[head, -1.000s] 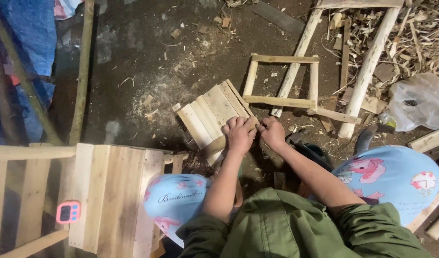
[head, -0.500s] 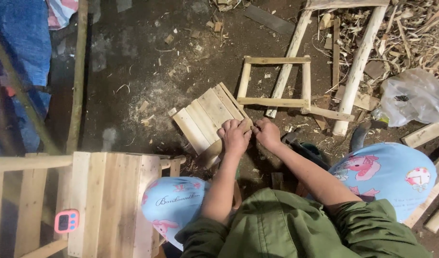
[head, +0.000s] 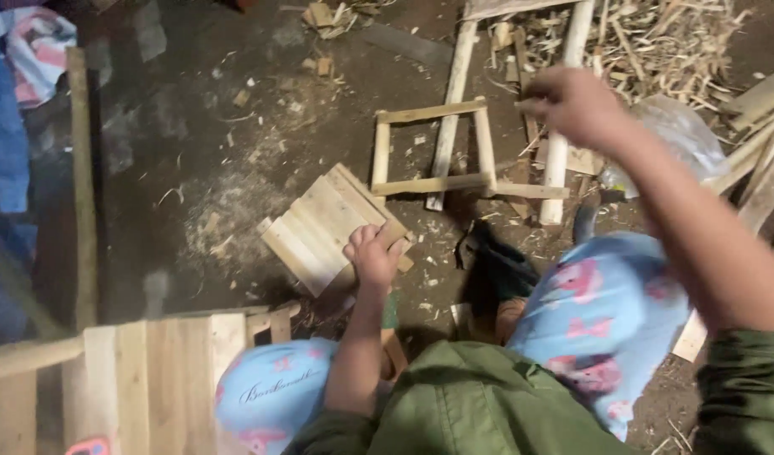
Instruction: Assembling a small wooden structure by nailing boards together using a hammer.
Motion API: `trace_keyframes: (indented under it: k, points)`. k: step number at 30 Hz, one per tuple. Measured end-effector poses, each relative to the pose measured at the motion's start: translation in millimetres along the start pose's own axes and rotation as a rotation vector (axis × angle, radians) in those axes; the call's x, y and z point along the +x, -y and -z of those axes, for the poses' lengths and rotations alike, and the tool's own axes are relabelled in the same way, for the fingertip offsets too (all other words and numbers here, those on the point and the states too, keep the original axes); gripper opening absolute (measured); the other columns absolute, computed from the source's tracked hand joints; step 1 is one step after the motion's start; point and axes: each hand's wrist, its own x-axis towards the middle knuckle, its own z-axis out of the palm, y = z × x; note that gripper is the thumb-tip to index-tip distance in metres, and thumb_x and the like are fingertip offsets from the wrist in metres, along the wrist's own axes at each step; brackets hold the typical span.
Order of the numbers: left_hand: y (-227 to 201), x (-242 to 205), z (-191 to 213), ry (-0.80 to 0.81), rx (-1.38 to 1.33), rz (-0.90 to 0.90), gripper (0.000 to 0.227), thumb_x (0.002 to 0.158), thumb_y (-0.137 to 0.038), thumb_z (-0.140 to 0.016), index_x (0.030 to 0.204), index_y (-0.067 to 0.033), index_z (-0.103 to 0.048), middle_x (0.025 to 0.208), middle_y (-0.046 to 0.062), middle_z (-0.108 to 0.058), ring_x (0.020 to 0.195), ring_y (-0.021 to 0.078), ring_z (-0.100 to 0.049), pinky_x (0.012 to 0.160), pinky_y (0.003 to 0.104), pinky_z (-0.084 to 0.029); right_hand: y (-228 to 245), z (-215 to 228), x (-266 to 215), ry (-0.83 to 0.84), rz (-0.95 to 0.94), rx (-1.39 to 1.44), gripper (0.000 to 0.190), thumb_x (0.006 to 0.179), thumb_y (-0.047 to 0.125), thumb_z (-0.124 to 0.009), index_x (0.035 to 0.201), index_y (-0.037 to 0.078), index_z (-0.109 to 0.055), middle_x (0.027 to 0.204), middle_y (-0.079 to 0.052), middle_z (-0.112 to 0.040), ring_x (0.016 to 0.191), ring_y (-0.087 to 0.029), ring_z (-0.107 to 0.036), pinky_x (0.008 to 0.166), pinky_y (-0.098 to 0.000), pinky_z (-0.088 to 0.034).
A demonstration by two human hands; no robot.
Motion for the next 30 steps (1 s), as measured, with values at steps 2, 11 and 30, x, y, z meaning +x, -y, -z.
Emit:
trace_keyframes:
  k: [2,11,30]
  points:
    - [9,-1,-12,0.021,0.05,0.032,0.04,0.079,-0.034,-0.075,0.114,-0.0143,-0.074,0.108,0.003,-0.06,0.109,0.0275,-0.05,0.097,0.045,-0.032,-51,30,-2,-0.218,-0.036,0.073,0.015,0.112,0.009,-0.06,0.115,-0.002,-0.07,0.092,-0.019,-0.072,0.059,-0.018,-0.054,0.053,-0.0283,-0.046]
    - [17,-1,-15,0.098,0.151,0.016,0.048,0.087,-0.051,-0.068,0.126,-0.0236,-0.072,0.121,0.005,-0.061,0.107,0.0321,-0.051,0.101,0.048,-0.033,-321,-11,58,-0.289,-0.412,0.048,0.019,0.107,0.009,-0.068,0.119,-0.005,-0.075,0.109,-0.027,-0.074,0.095,-0.036,-0.07,0.096,-0.0465,-0.054]
    - [-2,12,3,0.132,0.089,0.098,0.049,0.083,-0.043,-0.075,0.127,-0.0202,-0.073,0.114,0.003,-0.063,0.106,0.0271,-0.053,0.097,0.04,-0.042,-553,-132,210,-0.377,-0.49,-0.108,0.019,0.097,-0.002,-0.054,0.097,-0.011,-0.07,0.09,-0.019,-0.061,0.074,-0.028,-0.05,0.068,-0.0371,-0.045]
